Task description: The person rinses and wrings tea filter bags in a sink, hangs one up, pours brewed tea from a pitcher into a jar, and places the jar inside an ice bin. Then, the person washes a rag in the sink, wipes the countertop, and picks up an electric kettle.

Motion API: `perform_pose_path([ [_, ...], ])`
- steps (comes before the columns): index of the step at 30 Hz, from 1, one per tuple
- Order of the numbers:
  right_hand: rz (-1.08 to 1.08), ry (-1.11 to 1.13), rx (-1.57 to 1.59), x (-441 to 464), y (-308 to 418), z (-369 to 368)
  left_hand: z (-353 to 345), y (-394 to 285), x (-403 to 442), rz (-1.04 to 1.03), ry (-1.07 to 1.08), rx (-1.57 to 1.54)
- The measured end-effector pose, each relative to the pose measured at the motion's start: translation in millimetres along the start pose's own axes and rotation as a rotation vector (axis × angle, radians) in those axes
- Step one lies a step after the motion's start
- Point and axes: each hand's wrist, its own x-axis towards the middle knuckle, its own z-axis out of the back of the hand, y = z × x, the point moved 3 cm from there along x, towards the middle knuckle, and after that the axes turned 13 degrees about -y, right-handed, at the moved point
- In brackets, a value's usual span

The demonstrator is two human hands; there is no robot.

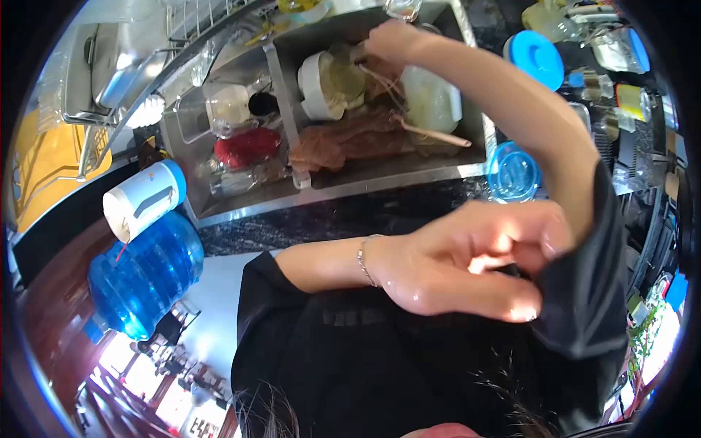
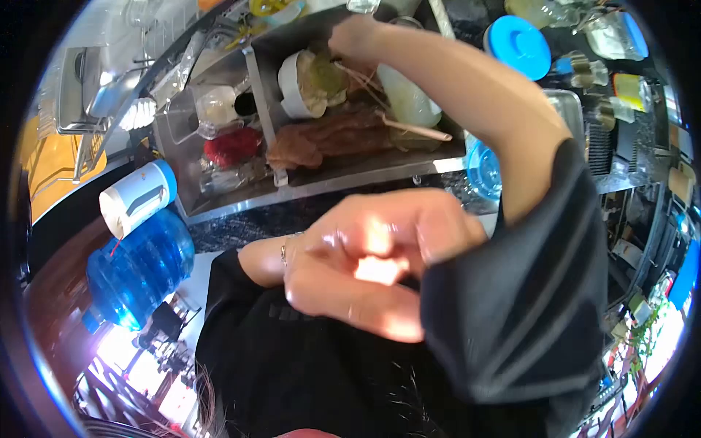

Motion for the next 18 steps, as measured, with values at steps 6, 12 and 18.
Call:
perform_pose_path([
  [6, 0.140, -0.035, -0.056, 34.9, 17.7, 8.1, -27.4, -4.5, -7.0, 0.012, 0.149, -0.109],
  [12, 0.260, -0.119, -0.019, 72.3, 2.3, -41.7, -54.0, 9.1, -11.6, 0.045, 0.253, -0.174],
  [18, 0.093, -0.082, -0.092, 39.3, 10.2, 18.2, -82.1, 28.1, -13.4, 0.055, 0.358, -0.312],
])
